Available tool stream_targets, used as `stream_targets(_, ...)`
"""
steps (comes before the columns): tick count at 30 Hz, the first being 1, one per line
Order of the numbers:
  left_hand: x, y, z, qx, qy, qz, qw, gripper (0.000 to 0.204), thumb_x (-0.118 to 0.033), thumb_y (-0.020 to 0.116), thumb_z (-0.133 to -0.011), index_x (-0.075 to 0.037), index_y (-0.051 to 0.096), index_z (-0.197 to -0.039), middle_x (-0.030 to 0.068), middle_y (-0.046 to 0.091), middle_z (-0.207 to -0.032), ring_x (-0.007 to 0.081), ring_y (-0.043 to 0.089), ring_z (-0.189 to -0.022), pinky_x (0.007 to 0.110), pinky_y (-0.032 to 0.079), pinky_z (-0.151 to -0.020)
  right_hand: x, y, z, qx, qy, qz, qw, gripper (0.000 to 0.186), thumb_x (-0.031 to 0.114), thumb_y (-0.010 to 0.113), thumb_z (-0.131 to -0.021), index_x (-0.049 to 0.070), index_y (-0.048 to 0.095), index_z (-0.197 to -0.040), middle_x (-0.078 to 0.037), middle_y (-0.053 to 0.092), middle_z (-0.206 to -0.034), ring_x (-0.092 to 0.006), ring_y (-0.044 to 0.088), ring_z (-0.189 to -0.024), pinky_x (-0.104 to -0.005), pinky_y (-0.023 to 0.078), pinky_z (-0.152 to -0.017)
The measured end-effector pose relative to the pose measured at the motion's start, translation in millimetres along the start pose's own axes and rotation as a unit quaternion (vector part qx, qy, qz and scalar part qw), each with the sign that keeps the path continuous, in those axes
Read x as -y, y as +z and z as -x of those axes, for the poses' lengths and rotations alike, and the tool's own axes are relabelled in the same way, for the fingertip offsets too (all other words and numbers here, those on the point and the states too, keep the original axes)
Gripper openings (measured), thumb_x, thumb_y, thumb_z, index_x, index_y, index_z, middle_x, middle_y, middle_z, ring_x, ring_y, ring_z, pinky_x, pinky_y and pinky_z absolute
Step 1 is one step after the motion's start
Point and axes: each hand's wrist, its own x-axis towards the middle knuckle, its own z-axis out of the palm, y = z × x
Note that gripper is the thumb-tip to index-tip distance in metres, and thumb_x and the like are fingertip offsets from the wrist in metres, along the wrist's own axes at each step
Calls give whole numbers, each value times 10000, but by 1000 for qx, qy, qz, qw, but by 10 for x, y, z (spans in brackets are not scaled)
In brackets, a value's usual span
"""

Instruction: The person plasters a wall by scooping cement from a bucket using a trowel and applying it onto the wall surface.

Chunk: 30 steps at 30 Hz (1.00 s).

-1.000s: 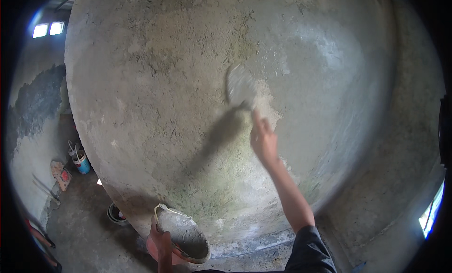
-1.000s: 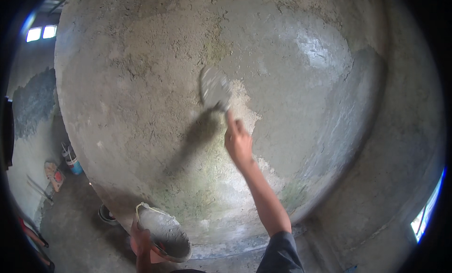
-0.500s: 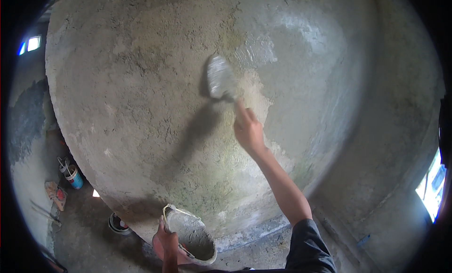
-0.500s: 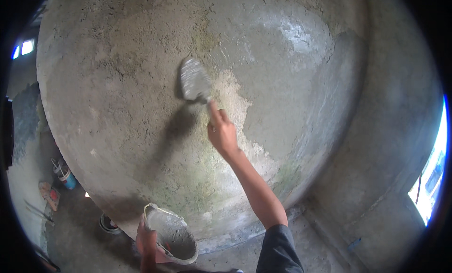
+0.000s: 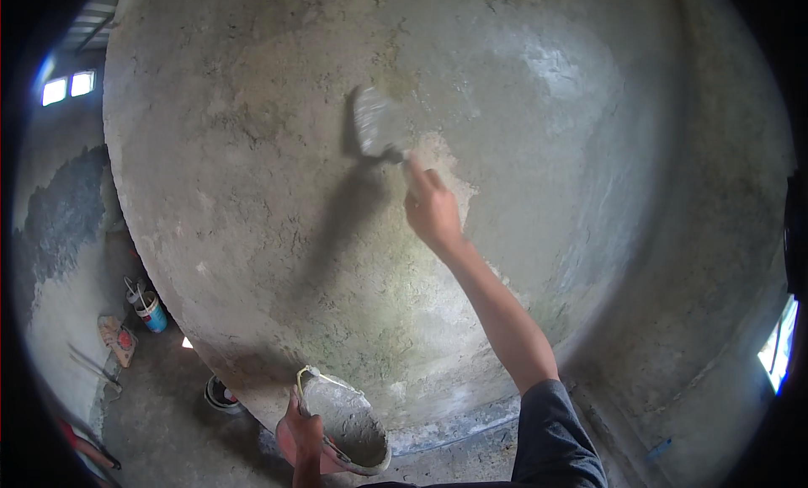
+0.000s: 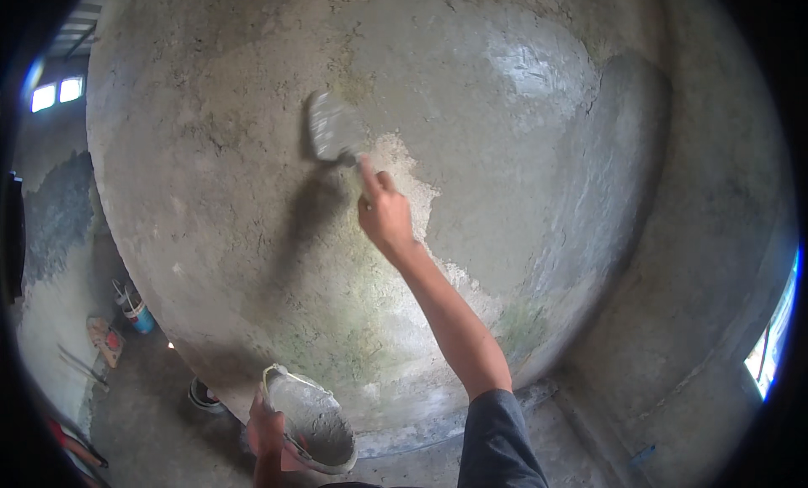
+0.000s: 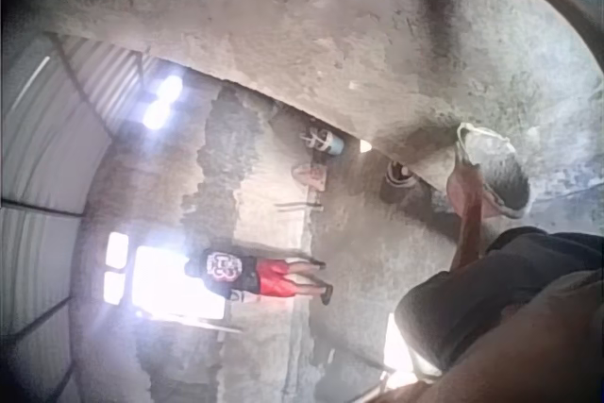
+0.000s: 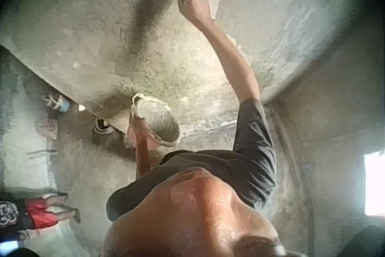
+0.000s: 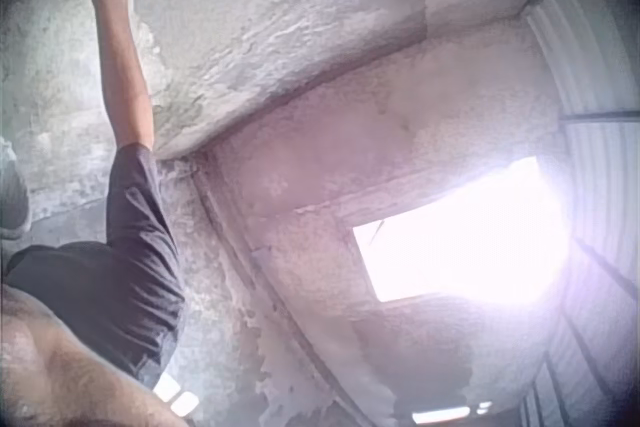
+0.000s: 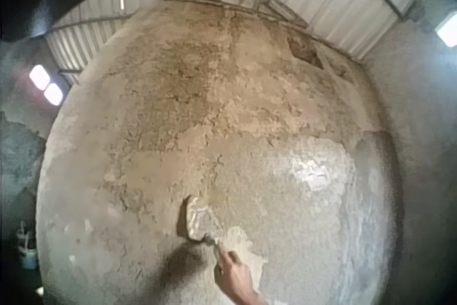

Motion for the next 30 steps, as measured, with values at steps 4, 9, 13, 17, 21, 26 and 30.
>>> stream_targets(4, -175, 68, 264, -44, 2, -14, 999, 821, 112, 472, -640, 41, 393, -1454, 209, 603, -1276, 263, 602, -1159, 290, 429, -1003, -175, -69, -9, -69, -41, -21, 997, 697, -33, 568, -824, 156, 411, -1476, -228, 630, -1073, -376, 679, -827, -445, 589, -707)
stream_targets(9, 120, 132, 197, -50, 50, 72, 995, 832, 17, 503, -644, -45, 415, -1470, 184, 610, -1278, 279, 601, -1172, 317, 428, -996, -697, -266, -202, -243, 31, 32, 969, 704, -51, 568, -825, 99, 377, -1486, -266, 607, -1033, -376, 677, -745, -437, 576, -587)
stream_targets(13, 70, 117, 179, -11, 85, 105, 991, 833, -9, 507, -651, -51, 407, -1477, 165, 606, -1305, 275, 596, -1187, 321, 423, -1001, -524, 25, -100, -154, 47, 19, 987, 699, -27, 572, -803, 88, 390, -1468, -247, 604, -1050, -369, 669, -702, -439, 556, -545)
stream_targets(17, 252, 61, 12, -30, 58, 74, 995, 835, -13, 518, -648, -60, 414, -1475, 167, 606, -1308, 282, 594, -1186, 314, 416, -1005, -130, 113, 127, -44, -38, 33, 998, 729, -22, 574, -798, 130, 381, -1485, -242, 617, -1080, -364, 673, -737, -437, 568, -594)
stream_targets(21, 116, -29, -43, -39, 83, 81, 993, 823, 14, 507, -650, -19, 411, -1467, 194, 588, -1311, 286, 573, -1211, 299, 397, -1031, -379, 36, -120, -179, -25, 8, 983, 726, -1, 586, -809, 163, 396, -1490, -252, 633, -1104, -390, 683, -825, -436, 577, -660)
stream_targets(26, -212, -177, 53, -39, 62, 137, 988, 832, 97, 458, -633, 58, 372, -1460, 222, 542, -1344, 290, 522, -1269, 299, 366, -1074, -443, -216, -557, -224, 110, 45, 967, 666, -7, 564, -832, 144, 436, -1467, -273, 635, -1132, -386, 692, -883, -431, 613, -691)
stream_targets(30, -208, -131, -4, -55, 74, 76, 993, 844, 140, 432, -625, 58, 366, -1462, 215, 544, -1331, 289, 515, -1273, 306, 355, -1087, -90, -54, -416, -80, 47, 12, 996, 691, -24, 544, -815, 149, 426, -1474, -293, 620, -1175, -397, 689, -927, -412, 633, -734)
